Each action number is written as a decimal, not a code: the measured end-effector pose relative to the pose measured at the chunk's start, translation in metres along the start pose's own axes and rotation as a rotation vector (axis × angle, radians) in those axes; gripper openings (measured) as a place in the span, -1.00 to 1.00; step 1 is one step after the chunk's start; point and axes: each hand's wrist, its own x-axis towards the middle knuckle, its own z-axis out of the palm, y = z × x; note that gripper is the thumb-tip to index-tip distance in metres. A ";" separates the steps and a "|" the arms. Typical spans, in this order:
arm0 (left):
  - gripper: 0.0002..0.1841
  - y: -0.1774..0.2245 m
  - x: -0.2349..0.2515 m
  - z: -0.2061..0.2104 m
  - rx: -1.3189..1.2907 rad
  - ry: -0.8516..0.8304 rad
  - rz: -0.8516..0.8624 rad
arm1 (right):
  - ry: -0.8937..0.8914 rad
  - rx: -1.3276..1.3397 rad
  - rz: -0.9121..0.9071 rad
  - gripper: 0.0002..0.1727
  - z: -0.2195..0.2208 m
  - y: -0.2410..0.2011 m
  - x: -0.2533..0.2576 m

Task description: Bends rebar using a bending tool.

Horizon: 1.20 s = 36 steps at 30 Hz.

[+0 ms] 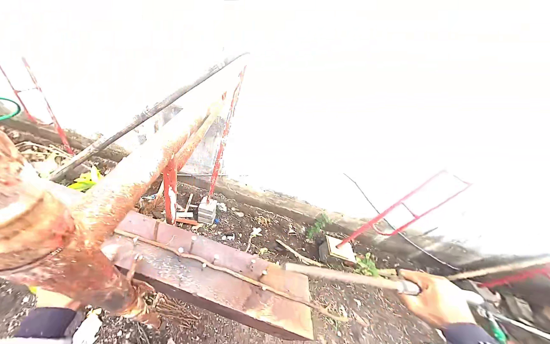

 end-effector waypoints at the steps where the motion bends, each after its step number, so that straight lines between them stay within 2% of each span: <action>1: -0.54 0.024 0.000 -0.009 -0.019 -0.055 -0.046 | -0.024 -0.025 -0.057 -0.57 0.008 0.008 0.009; 3: -0.43 -0.003 0.004 0.030 0.070 0.393 0.313 | -0.013 -0.030 -0.198 -0.55 0.031 0.025 0.032; 4: -0.44 0.012 0.003 0.023 0.093 0.326 0.247 | 0.022 -0.026 -0.277 -0.55 0.043 0.031 0.047; 6: -0.53 0.043 0.005 0.008 0.092 0.151 0.008 | 0.104 0.014 -0.428 -0.54 0.063 0.037 0.083; 7: -0.57 0.043 0.007 0.007 0.078 0.127 -0.037 | 0.120 0.038 -0.487 -0.54 0.070 0.035 0.103; 8: -0.59 0.033 0.009 0.012 0.066 0.147 -0.030 | 0.108 0.071 -0.534 -0.55 0.073 0.028 0.122; 11: -0.47 -0.011 0.007 0.032 0.044 0.215 0.073 | 0.041 0.160 -0.666 -0.60 0.081 0.001 0.175; 15: -0.57 -0.006 0.010 0.030 -0.039 0.177 -0.006 | 0.017 0.246 -0.859 -0.71 0.087 -0.042 0.236; 17: -0.48 -0.019 0.012 0.039 -0.017 0.248 0.074 | -0.052 0.228 -0.910 -0.73 0.080 -0.065 0.261; 21: -0.45 -0.037 0.014 0.047 -0.037 0.286 0.136 | -0.016 0.196 -1.060 -0.77 0.090 -0.101 0.309; 23: -0.46 -0.050 0.015 0.052 -0.020 0.313 0.187 | -0.091 0.127 -1.089 -0.79 0.077 -0.129 0.318; 24: -0.47 -0.052 0.015 0.052 -0.023 0.307 0.195 | -0.185 0.107 -1.066 -0.80 0.068 -0.142 0.318; 27: -0.49 -0.049 0.014 0.050 -0.021 0.291 0.171 | -0.251 0.051 -1.069 -0.82 0.072 -0.156 0.321; 30: -0.46 -0.041 0.016 0.048 -0.042 0.298 0.163 | -0.102 0.091 -1.132 -0.82 0.102 -0.132 0.325; 33: -0.49 -0.039 0.017 0.046 -0.033 0.285 0.177 | -0.176 0.019 -1.020 -0.80 0.096 -0.114 0.304; 36: -0.50 -0.036 0.015 0.047 -0.030 0.285 0.126 | -0.127 0.040 -0.927 -0.84 0.099 -0.096 0.281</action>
